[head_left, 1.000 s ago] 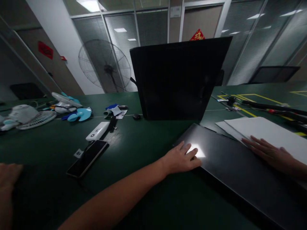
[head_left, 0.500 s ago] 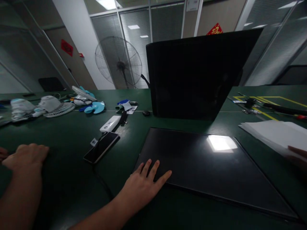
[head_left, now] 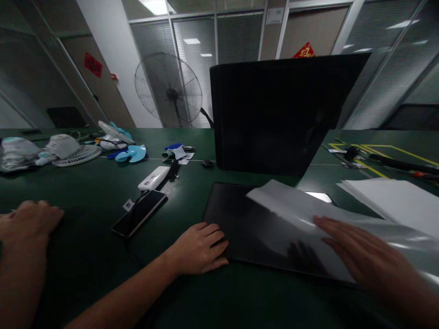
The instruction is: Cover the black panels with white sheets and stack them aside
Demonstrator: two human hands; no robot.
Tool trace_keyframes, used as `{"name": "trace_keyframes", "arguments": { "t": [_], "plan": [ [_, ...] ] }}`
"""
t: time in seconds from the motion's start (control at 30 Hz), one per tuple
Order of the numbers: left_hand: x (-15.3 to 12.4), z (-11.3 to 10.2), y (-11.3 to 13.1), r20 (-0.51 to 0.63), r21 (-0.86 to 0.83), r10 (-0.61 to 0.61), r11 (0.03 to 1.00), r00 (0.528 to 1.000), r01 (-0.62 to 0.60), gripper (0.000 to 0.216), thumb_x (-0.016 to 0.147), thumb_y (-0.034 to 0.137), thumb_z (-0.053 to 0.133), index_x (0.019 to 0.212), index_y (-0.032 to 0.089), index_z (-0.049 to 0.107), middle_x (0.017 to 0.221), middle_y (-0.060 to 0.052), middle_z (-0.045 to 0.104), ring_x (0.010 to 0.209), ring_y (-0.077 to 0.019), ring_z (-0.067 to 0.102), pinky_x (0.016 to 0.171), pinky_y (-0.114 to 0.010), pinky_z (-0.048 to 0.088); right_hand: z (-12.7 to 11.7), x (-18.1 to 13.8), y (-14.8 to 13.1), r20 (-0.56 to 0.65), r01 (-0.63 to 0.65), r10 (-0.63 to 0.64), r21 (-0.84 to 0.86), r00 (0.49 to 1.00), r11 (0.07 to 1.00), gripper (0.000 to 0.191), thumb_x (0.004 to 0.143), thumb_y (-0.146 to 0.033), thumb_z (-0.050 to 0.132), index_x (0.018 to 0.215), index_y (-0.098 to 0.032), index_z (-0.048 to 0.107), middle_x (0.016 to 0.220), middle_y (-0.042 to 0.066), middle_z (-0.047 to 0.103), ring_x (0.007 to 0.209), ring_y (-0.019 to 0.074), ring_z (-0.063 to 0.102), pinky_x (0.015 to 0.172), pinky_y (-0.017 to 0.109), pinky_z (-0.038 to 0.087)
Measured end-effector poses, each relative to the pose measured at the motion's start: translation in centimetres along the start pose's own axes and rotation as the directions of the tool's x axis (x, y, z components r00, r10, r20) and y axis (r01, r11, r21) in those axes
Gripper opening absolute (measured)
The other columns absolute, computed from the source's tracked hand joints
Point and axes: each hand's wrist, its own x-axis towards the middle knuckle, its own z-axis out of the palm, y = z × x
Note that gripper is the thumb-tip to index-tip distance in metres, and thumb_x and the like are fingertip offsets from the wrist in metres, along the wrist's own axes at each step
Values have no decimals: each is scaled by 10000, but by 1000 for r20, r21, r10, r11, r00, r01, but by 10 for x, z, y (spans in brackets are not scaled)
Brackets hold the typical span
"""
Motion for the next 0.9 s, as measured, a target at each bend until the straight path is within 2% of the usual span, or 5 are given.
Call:
{"name": "trace_keyframes", "arguments": {
  "t": [0.23, 0.37, 0.53, 0.7, 0.9],
  "plan": [
    [-5, -8, 10, -257, -31, 40, 998, 966, -50, 325, 951, 431, 676, 722, 204, 633, 677, -5, 587, 672, -173, 570, 698, -336, 511, 23, 74, -84, 359, 94, -220, 338, 907, 936, 484, 1023, -283, 471, 1503, -346, 493, 1515, -25, 497, 1415, 217, 459, 1194, 512, 398],
    [-3, -9, 7, -24, -79, -181, 981, 983, 179, 465, 870, 539, 729, 1211, 227, 680, 1175, -115, 682, 1094, -314, 634, 946, -498, 516, 22, 78, -92, 424, 15, -228, 448, 877, 894, 482, 1036, -306, 459, 1512, -377, 470, 1574, -47, 413, 1495, 204, 327, 1262, 529, 260],
    [-5, -8, 3, 219, -143, -309, 928, 926, 343, 518, 864, 558, 723, 1299, 286, 654, 1276, -95, 654, 1174, -331, 618, 998, -544, 499, 22, 75, -84, 436, -4, -210, 439, 875, 898, 472, 1053, -378, 408, 1523, -406, 443, 1595, -61, 378, 1501, 203, 316, 1262, 544, 240],
    [-6, -9, 4, 259, -151, -311, 922, 914, 357, 511, 876, 534, 719, 1318, 290, 644, 1301, -97, 641, 1192, -331, 608, 979, -543, 519, 24, 35, 29, 196, -256, 239, 66, 951, 964, 538, 1032, -451, 349, 1525, -279, 481, 1591, 51, 402, 1473, 283, 366, 1223, 552, 304],
    [-5, -9, 6, 268, -139, -342, 911, 901, 387, 492, 875, 507, 736, 1310, 293, 652, 1306, -88, 643, 1177, -329, 618, 961, -544, 546, 32, -75, 207, 23, -674, 695, -221, 719, 705, 995, 778, -809, 434, 1552, -184, 438, 1605, 207, 310, 1406, 605, 260, 1039, 825, 204]
  ]
}}
